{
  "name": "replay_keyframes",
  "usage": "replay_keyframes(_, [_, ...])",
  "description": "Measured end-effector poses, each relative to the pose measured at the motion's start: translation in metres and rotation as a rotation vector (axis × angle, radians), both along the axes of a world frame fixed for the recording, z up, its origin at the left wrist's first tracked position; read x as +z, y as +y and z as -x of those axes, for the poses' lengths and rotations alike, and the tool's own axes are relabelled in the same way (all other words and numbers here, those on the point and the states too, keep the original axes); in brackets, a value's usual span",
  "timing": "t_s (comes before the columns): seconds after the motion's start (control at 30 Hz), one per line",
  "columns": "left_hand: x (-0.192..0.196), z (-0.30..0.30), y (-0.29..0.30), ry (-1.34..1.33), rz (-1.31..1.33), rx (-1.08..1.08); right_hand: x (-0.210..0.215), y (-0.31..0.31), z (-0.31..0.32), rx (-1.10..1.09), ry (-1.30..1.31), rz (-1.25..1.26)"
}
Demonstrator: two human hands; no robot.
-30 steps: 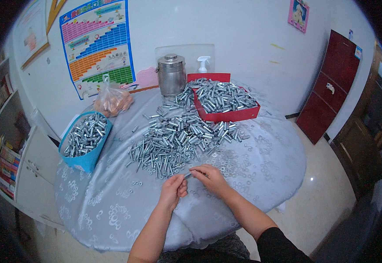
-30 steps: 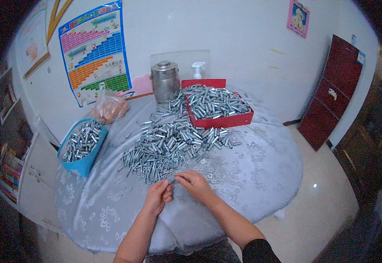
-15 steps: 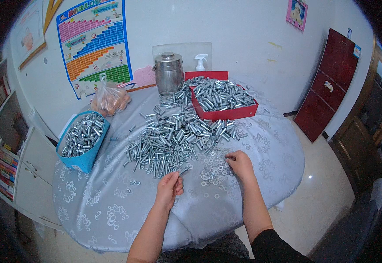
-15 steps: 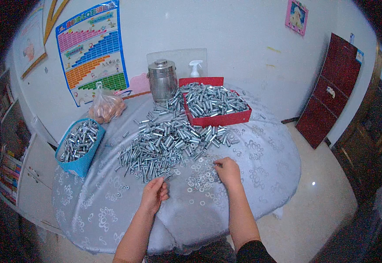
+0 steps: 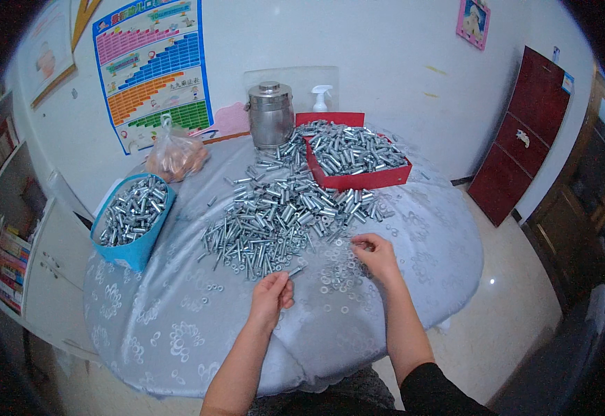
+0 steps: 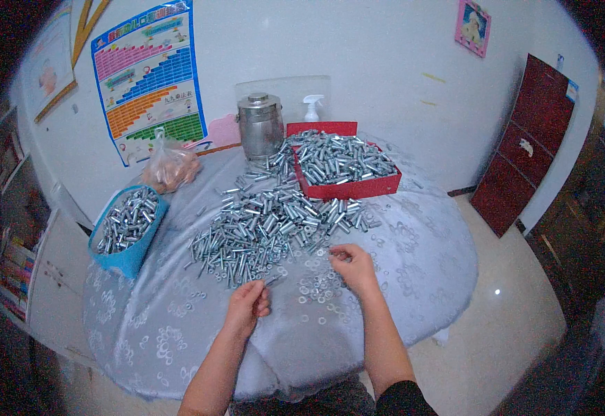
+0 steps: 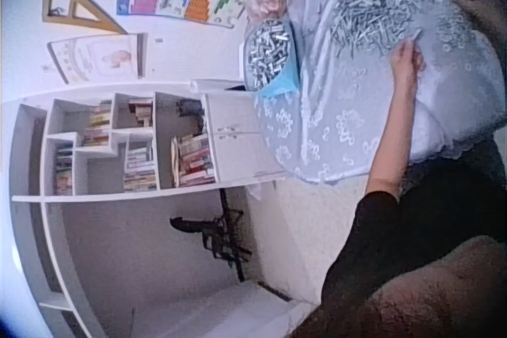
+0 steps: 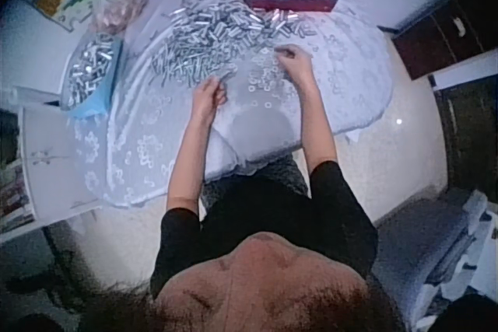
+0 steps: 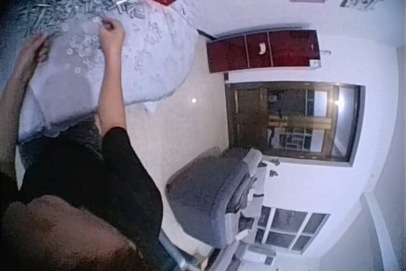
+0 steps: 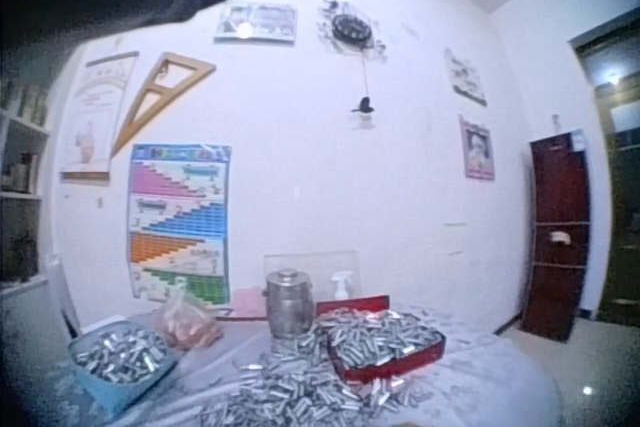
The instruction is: The person sits at a table covered with a grey cloth, picking up metal bolts and washers from a large pile. They thread the washers onto the bolts by hand and place the assembled fasteners into a blue plastic basket. The task is repetitive and involves handling small metal hardware components.
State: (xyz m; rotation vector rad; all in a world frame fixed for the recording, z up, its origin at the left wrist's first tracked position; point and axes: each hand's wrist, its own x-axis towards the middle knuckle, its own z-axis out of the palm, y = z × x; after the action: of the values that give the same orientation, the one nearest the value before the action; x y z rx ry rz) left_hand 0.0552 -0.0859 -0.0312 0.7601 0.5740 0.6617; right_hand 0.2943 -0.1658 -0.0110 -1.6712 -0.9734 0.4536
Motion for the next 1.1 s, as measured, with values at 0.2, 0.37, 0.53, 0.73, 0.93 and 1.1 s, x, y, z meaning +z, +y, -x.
replay_keyframes(0.2, [0.0,0.001,0.0,-0.011,0.006,-0.025,0.008,0.01,0.047,0.419,0.02,-0.104])
replay_keyframes(0.37, [0.002,0.001,-0.002,-0.011,0.01,-0.016,0.01,0.012,0.059,0.496,0.011,-0.107])
replay_keyframes(0.53, [0.002,0.001,-0.002,0.013,-0.019,-0.007,0.007,0.013,0.063,0.488,-0.061,-0.103])
replay_keyframes(0.73, [0.006,-0.003,-0.008,0.068,-0.097,0.014,0.008,0.012,0.064,0.374,-0.148,0.266])
replay_keyframes(0.93, [0.002,-0.002,-0.004,0.024,-0.085,0.101,-0.001,0.013,0.067,0.484,0.082,0.118])
replay_keyframes(1.1, [0.004,-0.001,-0.003,-0.005,-0.077,0.143,-0.001,0.013,0.073,0.454,0.178,0.096])
